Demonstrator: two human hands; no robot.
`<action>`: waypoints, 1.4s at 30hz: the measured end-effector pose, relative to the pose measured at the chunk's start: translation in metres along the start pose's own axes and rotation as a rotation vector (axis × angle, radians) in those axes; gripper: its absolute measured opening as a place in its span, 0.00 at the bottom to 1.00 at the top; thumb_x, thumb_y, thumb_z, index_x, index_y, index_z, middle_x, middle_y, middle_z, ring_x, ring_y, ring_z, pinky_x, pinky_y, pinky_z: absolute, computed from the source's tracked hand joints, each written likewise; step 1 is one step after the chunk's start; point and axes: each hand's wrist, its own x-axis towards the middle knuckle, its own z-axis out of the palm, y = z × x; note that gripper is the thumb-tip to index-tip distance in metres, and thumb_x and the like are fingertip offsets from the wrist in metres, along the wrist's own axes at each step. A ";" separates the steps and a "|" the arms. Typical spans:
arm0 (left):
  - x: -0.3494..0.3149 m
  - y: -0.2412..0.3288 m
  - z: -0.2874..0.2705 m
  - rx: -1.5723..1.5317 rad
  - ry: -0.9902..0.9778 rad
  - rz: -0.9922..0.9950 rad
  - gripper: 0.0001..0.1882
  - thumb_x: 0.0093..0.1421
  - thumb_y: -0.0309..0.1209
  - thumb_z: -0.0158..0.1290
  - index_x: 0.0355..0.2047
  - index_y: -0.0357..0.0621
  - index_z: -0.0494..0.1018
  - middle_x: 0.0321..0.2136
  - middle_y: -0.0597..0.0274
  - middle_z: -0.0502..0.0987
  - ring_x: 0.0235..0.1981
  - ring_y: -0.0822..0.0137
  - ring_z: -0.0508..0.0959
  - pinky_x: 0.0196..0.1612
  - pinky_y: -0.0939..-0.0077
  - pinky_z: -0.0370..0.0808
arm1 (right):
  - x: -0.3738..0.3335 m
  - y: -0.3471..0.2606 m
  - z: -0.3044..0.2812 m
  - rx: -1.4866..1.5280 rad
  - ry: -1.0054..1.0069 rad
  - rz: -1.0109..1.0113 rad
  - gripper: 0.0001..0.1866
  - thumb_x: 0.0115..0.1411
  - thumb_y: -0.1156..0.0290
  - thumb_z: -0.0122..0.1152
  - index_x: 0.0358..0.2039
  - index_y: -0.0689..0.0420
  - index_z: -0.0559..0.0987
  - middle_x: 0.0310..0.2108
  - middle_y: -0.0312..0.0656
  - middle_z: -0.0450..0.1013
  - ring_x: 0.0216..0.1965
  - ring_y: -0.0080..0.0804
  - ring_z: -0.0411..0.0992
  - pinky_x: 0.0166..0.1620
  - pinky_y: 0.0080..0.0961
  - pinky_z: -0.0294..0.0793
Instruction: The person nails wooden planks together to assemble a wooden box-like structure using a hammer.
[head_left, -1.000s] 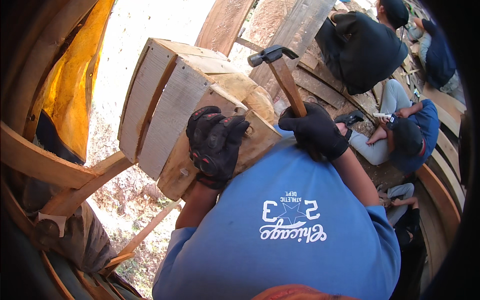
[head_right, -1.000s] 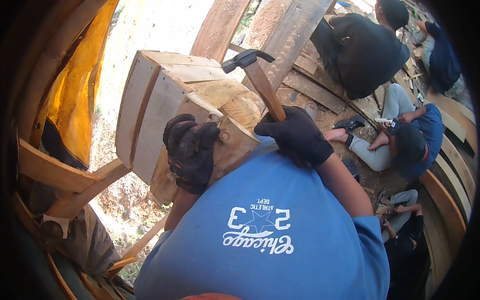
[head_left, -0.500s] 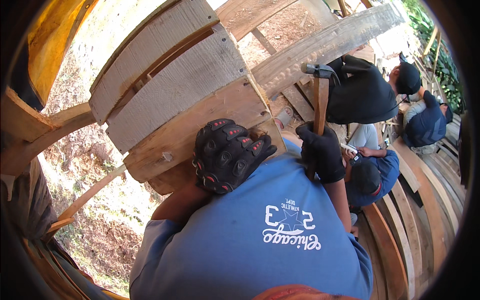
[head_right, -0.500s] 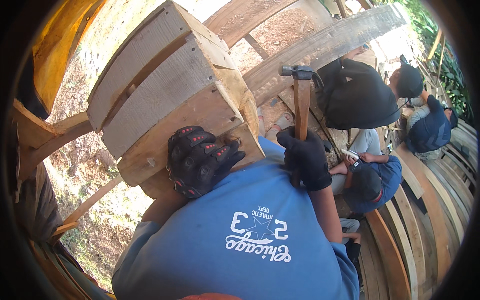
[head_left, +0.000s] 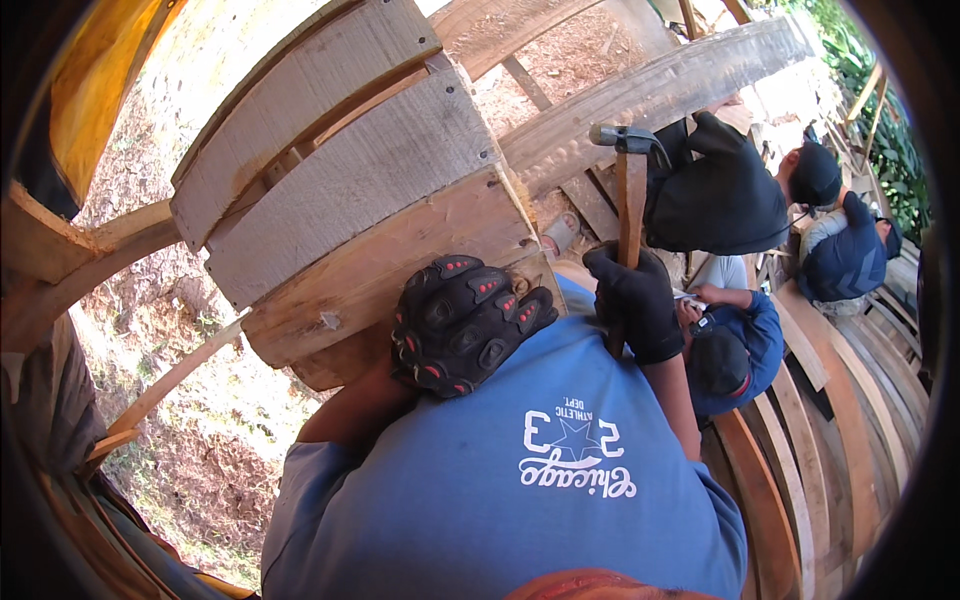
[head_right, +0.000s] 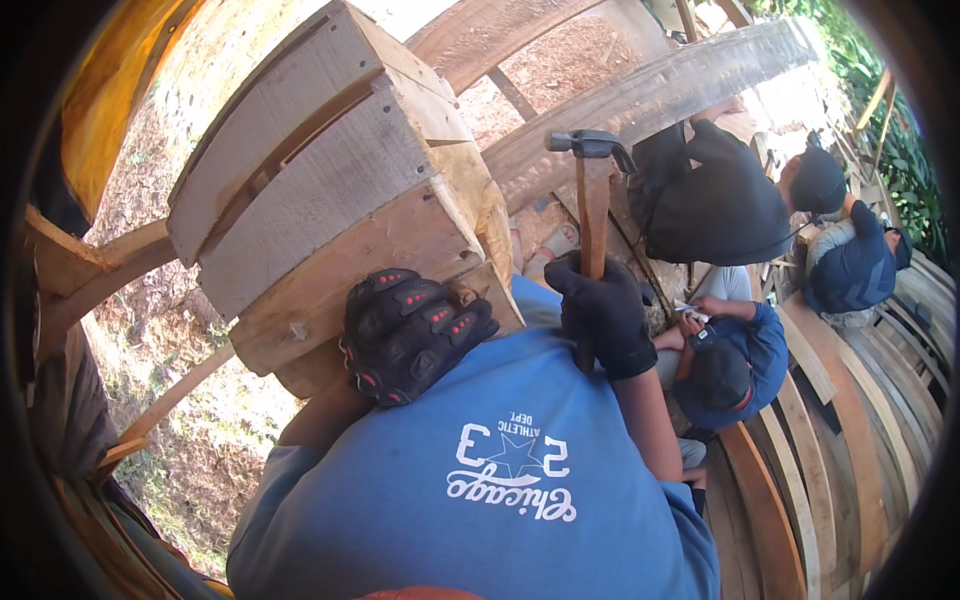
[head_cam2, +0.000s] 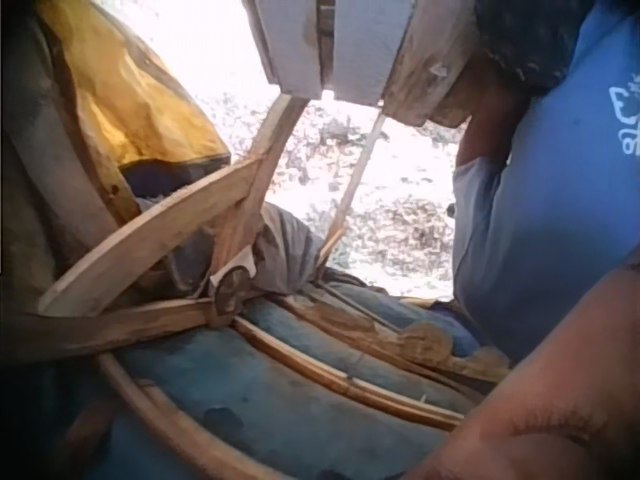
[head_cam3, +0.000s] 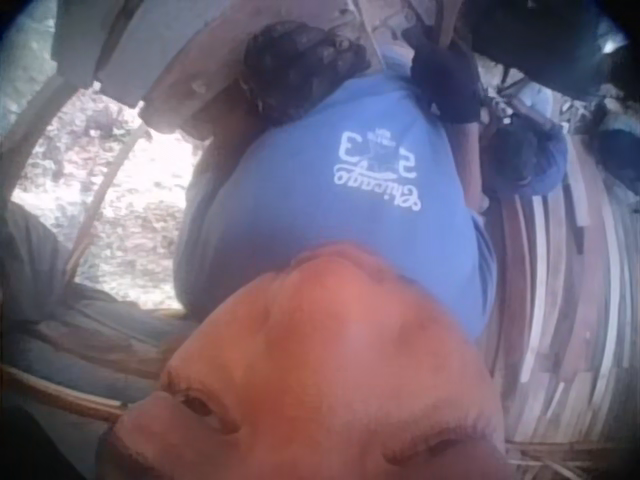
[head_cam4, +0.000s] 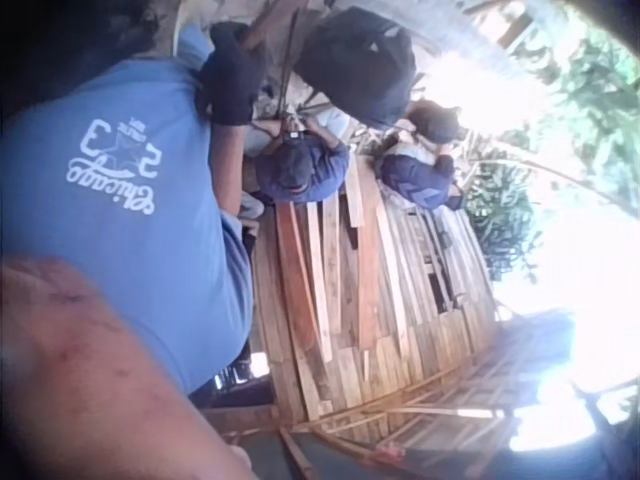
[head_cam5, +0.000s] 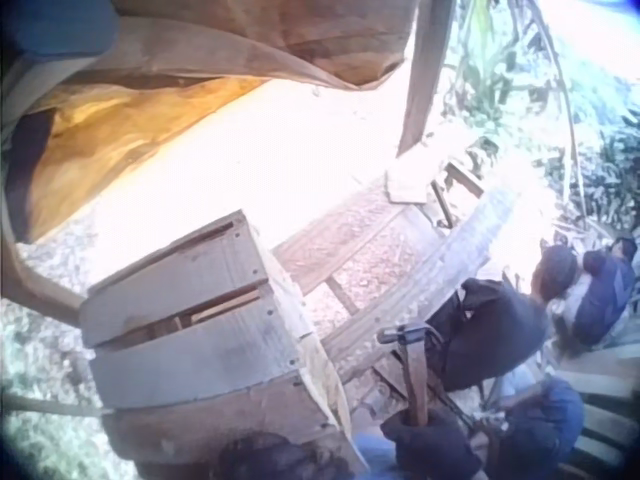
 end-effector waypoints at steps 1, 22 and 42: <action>0.001 0.001 -0.001 0.006 -0.007 0.001 0.17 0.45 0.33 0.76 0.37 0.51 0.88 0.29 0.71 0.78 0.36 0.65 0.81 0.39 0.60 0.79 | 0.000 0.001 -0.001 0.001 -0.001 -0.003 0.13 0.62 0.65 0.75 0.38 0.58 0.80 0.22 0.31 0.72 0.19 0.19 0.70 0.24 0.21 0.68; 0.001 -0.001 -0.001 0.087 -0.018 0.049 0.15 0.54 0.35 0.75 0.42 0.50 0.88 0.36 0.68 0.80 0.47 0.62 0.80 0.50 0.53 0.80 | 0.003 0.005 -0.015 0.083 -0.039 -0.047 0.12 0.63 0.65 0.74 0.38 0.58 0.81 0.21 0.34 0.73 0.18 0.21 0.71 0.23 0.22 0.68; 0.014 0.012 -0.007 0.150 0.000 -0.004 0.12 0.54 0.37 0.74 0.37 0.52 0.86 0.31 0.69 0.77 0.40 0.60 0.81 0.47 0.55 0.77 | -0.016 0.013 -0.019 0.133 -0.029 -0.102 0.13 0.64 0.66 0.72 0.41 0.60 0.79 0.19 0.32 0.67 0.15 0.21 0.65 0.18 0.24 0.62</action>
